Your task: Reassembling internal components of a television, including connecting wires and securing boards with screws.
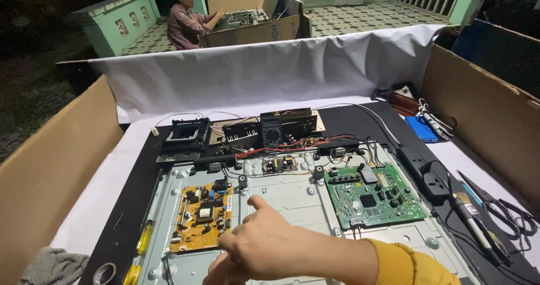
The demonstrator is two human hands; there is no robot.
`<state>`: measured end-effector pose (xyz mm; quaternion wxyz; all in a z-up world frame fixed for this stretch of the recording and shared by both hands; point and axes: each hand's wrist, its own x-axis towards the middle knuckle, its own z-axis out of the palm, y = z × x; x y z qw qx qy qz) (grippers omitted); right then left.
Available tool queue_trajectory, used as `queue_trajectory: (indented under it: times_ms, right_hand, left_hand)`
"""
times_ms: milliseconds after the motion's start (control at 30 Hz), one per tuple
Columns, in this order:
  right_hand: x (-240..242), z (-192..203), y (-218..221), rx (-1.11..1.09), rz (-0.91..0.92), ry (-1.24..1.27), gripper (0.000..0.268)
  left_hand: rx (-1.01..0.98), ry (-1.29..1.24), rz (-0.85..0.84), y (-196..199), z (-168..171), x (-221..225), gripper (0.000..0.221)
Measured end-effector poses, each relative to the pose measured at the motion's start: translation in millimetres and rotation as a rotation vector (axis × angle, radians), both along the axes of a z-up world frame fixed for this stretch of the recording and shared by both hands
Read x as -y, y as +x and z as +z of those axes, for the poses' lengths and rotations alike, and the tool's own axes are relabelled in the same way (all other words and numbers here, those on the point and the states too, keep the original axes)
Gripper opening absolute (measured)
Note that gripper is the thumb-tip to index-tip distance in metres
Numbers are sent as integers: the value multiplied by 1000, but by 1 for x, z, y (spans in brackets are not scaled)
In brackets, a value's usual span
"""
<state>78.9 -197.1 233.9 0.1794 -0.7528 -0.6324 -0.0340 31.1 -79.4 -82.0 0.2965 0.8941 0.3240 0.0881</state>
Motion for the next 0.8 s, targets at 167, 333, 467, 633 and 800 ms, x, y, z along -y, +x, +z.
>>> queue_trajectory:
  times_ms: [167,333,467,633,800]
  right_hand:
    - [-3,-13,5,11,39,-83,24]
    - [3,3,2,-51,55,-80,9]
    - [-3,-14,6,63,46,-18,23]
    - [3,-2,6,-27,43,-104,24]
    - [3,-5,4,35,-10,-5,23]
  left_hand:
    - [617,-378,-636,-27,85,-58,19]
    - [15,-677,-463,11,16,-91,57]
    - [-121,-365,-432,29,-37,-95,55]
    - [858,-377,-568,-32,81,-42,51]
    - [589,-622,-656,-15,40,-73,50]
